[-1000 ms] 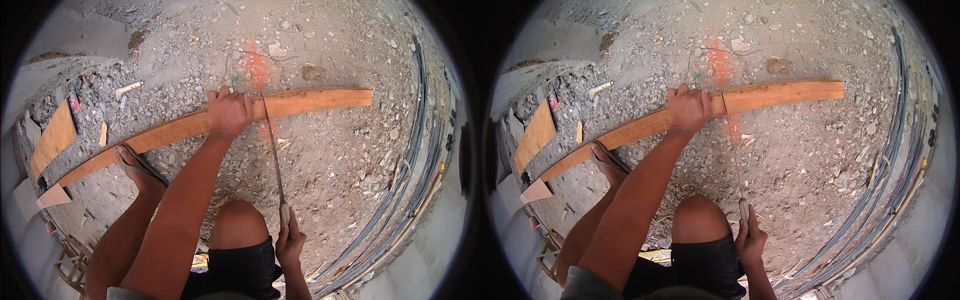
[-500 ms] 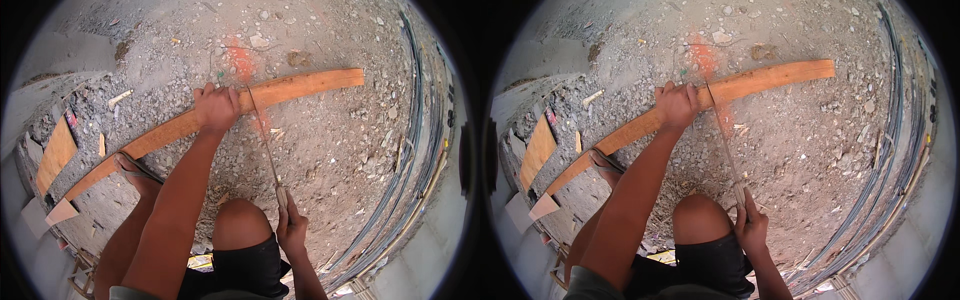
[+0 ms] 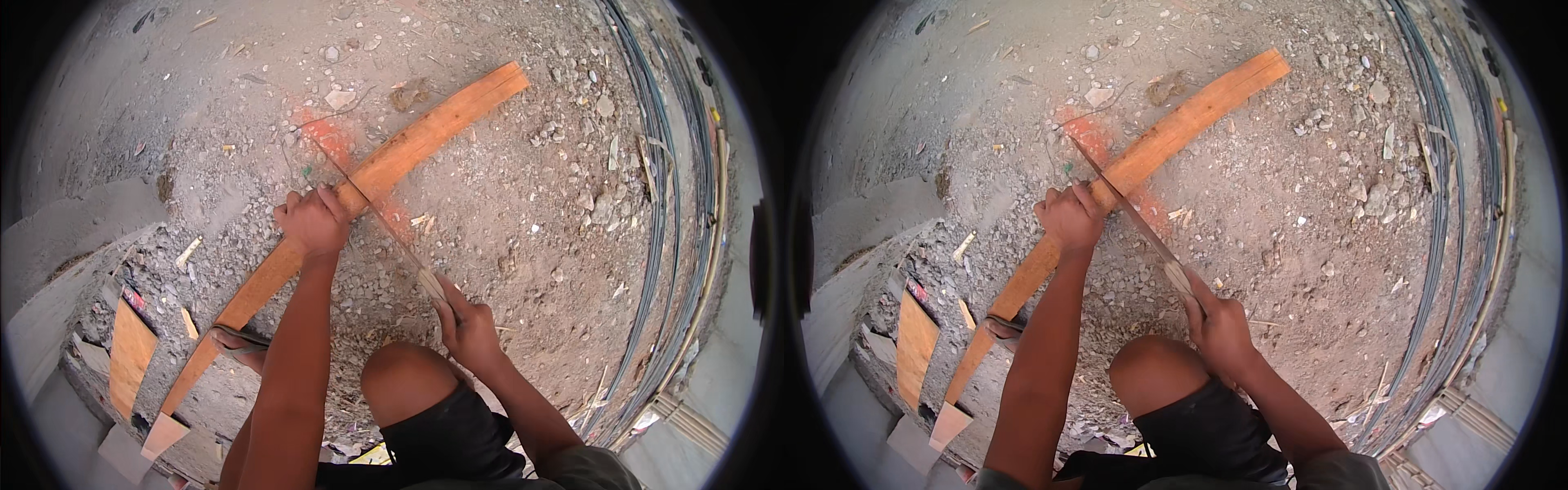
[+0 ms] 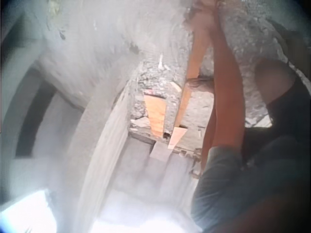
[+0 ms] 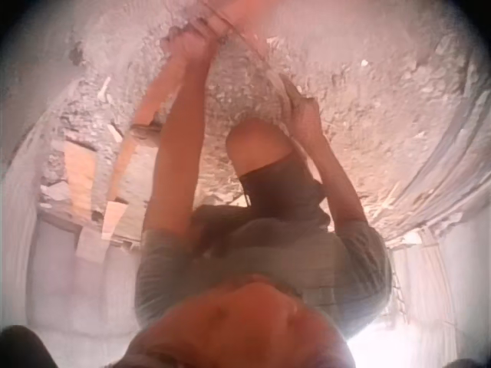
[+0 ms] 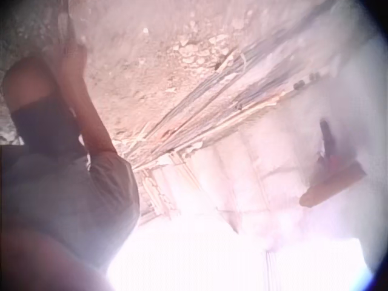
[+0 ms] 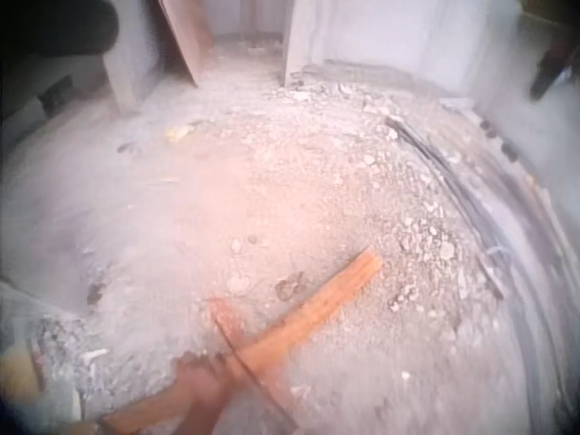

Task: The person measures wooden boards using a tape measure and cuts a wooden board using a handsaw.

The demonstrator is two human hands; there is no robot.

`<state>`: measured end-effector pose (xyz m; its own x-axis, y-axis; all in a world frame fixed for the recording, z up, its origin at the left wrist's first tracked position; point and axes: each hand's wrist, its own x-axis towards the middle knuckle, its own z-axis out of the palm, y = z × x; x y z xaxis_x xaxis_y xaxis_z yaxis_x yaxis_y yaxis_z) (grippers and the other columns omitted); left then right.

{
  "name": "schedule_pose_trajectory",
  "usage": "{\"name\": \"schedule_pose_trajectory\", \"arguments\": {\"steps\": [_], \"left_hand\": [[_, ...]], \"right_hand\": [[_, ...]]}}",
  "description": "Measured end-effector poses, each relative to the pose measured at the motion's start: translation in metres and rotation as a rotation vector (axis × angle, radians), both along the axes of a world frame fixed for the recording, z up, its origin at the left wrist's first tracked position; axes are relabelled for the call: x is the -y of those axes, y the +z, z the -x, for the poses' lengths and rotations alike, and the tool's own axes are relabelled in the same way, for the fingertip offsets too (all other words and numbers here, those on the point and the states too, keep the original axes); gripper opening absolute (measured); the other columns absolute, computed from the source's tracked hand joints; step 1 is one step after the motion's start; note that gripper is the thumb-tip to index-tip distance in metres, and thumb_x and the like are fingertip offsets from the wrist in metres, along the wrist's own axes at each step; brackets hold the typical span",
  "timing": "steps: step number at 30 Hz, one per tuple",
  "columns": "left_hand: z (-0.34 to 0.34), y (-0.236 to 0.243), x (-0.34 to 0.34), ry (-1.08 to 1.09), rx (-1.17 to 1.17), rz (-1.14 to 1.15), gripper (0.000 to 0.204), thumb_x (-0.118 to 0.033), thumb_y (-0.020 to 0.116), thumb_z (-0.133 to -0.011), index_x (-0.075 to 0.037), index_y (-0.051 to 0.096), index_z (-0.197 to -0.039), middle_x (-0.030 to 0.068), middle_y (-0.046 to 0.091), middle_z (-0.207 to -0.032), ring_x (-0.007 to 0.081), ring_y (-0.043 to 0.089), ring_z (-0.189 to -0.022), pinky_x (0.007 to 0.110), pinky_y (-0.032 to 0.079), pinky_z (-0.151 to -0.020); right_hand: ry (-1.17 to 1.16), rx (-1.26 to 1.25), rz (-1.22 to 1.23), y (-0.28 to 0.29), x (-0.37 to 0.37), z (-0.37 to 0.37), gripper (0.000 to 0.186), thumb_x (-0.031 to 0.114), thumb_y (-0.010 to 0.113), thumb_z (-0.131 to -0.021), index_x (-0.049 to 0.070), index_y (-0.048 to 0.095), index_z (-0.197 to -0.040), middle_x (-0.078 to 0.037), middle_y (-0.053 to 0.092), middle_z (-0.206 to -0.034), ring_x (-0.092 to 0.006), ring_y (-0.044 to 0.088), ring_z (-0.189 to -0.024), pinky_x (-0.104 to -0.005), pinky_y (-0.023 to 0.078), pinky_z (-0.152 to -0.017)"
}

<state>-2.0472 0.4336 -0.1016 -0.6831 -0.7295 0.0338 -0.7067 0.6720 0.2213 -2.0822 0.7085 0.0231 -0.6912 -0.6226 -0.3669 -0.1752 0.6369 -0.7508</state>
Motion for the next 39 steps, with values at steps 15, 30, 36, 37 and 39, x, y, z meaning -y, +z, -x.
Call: {"name": "schedule_pose_trajectory", "arguments": {"steps": [15,30,36,37,39], "left_hand": [[0.007,-0.011,-0.005,-0.041,-0.031,0.072,0.048,-0.027,0.044,-0.105,-0.007,0.080,-0.079,0.0155,0.071,-0.071,0.0328,0.064,-0.076,0.048,0.041,-0.077],[0.006,-0.027,0.004,-0.038,0.057,0.041,0.052,-0.029,0.042,-0.105,-0.004,0.080,-0.080,0.0217,0.072,-0.076,0.0377,0.068,-0.079,0.050,0.045,-0.083],[-0.007,-0.014,0.021,0.088,0.141,-0.048,0.060,-0.037,0.036,-0.106,-0.002,0.081,-0.086,0.0265,0.072,-0.085,0.0457,0.068,-0.081,0.054,0.050,-0.085],[-0.006,-0.009,0.024,0.082,0.133,-0.046,0.062,-0.039,0.035,-0.106,-0.002,0.081,-0.088,0.0275,0.073,-0.087,0.0469,0.068,-0.082,0.055,0.050,-0.086],[-0.002,-0.010,0.020,0.088,0.141,-0.050,0.061,-0.039,0.036,-0.106,-0.002,0.081,-0.088,0.0276,0.073,-0.088,0.0469,0.069,-0.082,0.055,0.051,-0.085]], "right_hand": [[-0.014,0.001,0.077,-0.043,0.037,0.027,0.043,0.019,0.066,-0.100,0.004,0.062,-0.140,-0.024,0.063,-0.063,-0.0429,0.065,-0.056,-0.0486,0.053,-0.054],[-0.008,-0.075,0.146,-0.064,0.065,0.036,0.042,0.022,0.066,-0.101,0.005,0.063,-0.139,-0.024,0.067,-0.072,-0.0439,0.066,-0.059,-0.0495,0.054,-0.055],[-0.060,0.096,0.052,-0.031,-0.056,-0.021,0.047,0.012,0.068,-0.099,0.005,0.060,-0.145,-0.021,0.064,-0.064,-0.0321,0.069,-0.055,-0.0403,0.053,-0.055],[-0.060,0.103,0.065,-0.025,-0.071,-0.030,0.047,0.012,0.068,-0.099,0.005,0.060,-0.145,-0.021,0.064,-0.064,-0.0321,0.069,-0.055,-0.0403,0.053,-0.055],[-0.074,0.073,0.096,-0.018,-0.074,-0.031,0.047,0.011,0.068,-0.098,0.004,0.061,-0.144,-0.021,0.065,-0.065,-0.0322,0.070,-0.057,-0.0408,0.054,-0.055]]}}
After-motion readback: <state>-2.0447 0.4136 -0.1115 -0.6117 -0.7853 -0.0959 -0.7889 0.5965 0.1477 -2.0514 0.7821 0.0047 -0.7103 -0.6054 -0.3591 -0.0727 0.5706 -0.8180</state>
